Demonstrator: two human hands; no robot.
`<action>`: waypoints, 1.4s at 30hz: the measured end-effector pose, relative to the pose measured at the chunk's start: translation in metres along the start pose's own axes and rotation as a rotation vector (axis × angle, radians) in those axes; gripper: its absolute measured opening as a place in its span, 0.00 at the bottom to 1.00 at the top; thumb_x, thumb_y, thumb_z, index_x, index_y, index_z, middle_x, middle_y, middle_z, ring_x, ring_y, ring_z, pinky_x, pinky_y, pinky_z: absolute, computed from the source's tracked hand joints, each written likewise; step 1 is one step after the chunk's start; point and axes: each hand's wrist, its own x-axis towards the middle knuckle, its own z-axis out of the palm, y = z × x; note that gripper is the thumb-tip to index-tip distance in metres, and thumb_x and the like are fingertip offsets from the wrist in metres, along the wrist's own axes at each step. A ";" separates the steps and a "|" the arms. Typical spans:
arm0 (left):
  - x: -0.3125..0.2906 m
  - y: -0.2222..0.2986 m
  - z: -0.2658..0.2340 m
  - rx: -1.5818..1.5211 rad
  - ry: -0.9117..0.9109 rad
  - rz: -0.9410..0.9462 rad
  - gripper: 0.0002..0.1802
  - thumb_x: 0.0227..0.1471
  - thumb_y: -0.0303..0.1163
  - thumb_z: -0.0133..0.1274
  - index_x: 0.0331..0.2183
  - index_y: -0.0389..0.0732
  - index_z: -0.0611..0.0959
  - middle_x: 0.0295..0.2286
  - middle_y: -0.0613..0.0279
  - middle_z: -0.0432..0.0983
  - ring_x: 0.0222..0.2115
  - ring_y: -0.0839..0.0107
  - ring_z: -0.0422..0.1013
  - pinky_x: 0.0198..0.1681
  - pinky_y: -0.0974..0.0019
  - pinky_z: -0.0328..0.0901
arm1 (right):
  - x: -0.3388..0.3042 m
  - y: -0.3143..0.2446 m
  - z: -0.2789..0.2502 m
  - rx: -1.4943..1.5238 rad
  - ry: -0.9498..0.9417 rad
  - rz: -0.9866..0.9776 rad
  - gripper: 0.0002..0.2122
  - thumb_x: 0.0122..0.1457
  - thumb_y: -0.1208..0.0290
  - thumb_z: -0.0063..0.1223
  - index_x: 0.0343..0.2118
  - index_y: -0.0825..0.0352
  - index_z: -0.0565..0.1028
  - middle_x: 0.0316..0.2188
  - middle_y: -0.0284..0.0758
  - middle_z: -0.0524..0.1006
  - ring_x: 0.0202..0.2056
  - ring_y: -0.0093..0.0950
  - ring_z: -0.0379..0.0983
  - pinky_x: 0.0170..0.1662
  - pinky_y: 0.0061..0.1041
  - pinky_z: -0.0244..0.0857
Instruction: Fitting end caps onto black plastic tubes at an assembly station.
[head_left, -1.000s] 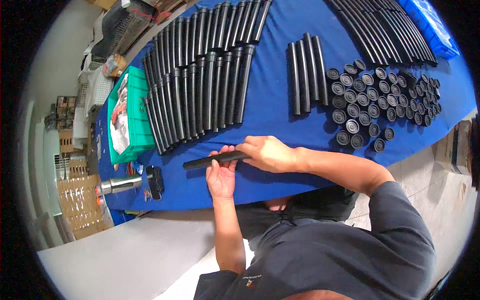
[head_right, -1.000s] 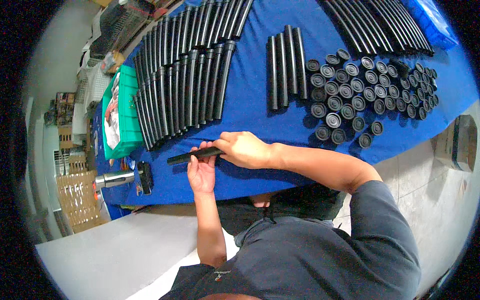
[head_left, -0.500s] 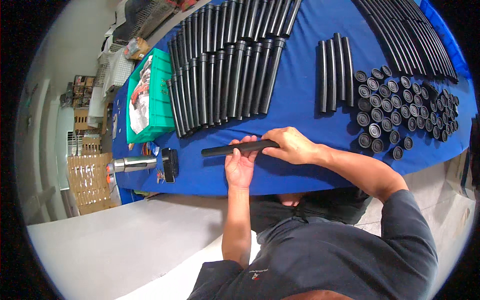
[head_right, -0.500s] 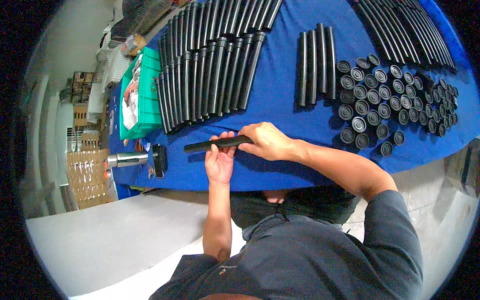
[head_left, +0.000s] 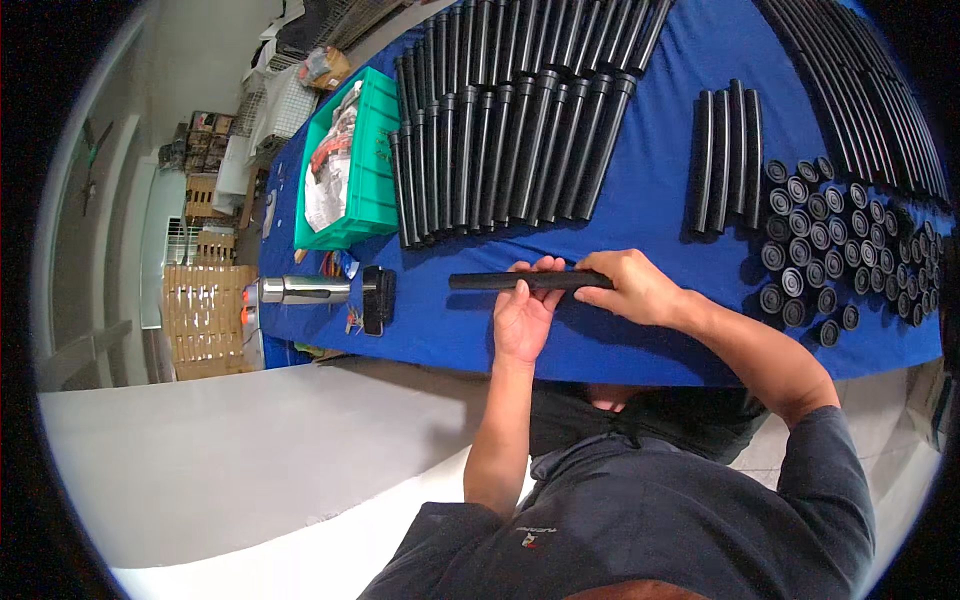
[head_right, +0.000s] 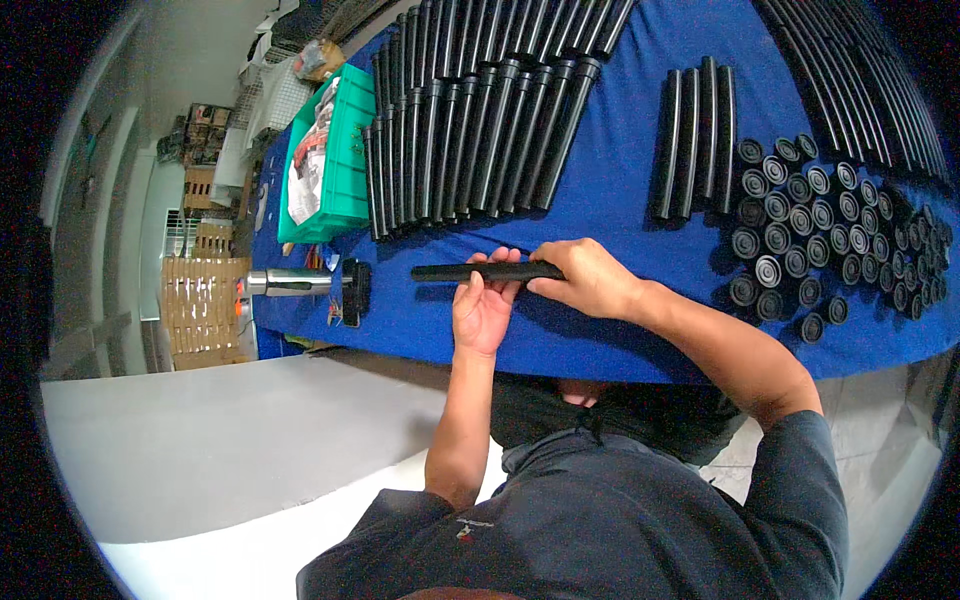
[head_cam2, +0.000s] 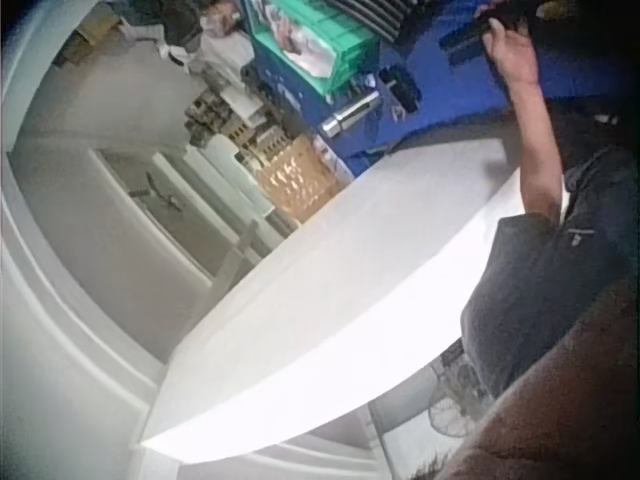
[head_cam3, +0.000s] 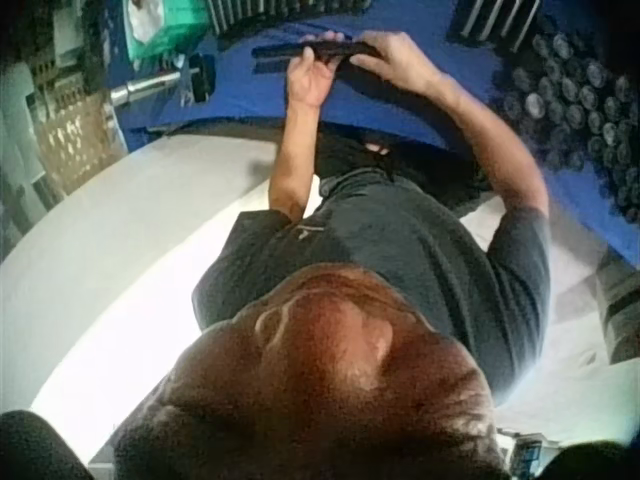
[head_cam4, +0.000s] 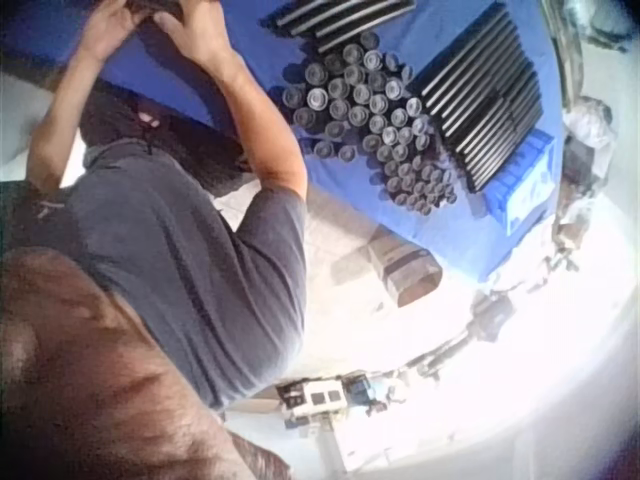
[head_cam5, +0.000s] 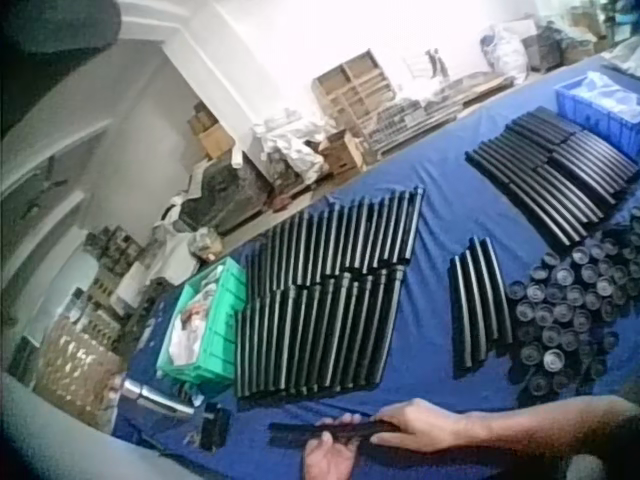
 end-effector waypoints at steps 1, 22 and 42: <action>0.001 -0.001 0.001 0.000 -0.009 -0.005 0.14 0.60 0.30 0.52 0.47 0.40 0.76 0.51 0.44 0.73 0.57 0.49 0.65 0.61 0.45 0.62 | -0.001 0.000 0.003 0.000 0.001 0.001 0.18 0.51 0.71 0.63 0.44 0.69 0.73 0.33 0.45 0.74 0.36 0.46 0.75 0.40 0.41 0.71; 0.002 -0.002 -0.002 -0.027 -0.018 -0.009 0.13 0.61 0.32 0.50 0.48 0.40 0.76 0.51 0.43 0.73 0.57 0.48 0.66 0.62 0.45 0.61 | -0.004 0.007 0.007 -0.188 0.166 -0.219 0.19 0.54 0.67 0.61 0.47 0.71 0.74 0.36 0.50 0.77 0.39 0.45 0.76 0.41 0.37 0.71; 0.000 0.007 -0.014 -0.006 -0.084 -0.024 0.18 0.63 0.33 0.49 0.51 0.34 0.75 0.55 0.42 0.68 0.60 0.47 0.60 0.66 0.44 0.55 | 0.000 0.005 0.001 0.009 0.039 0.002 0.16 0.54 0.66 0.60 0.39 0.73 0.74 0.28 0.49 0.77 0.34 0.49 0.76 0.38 0.42 0.68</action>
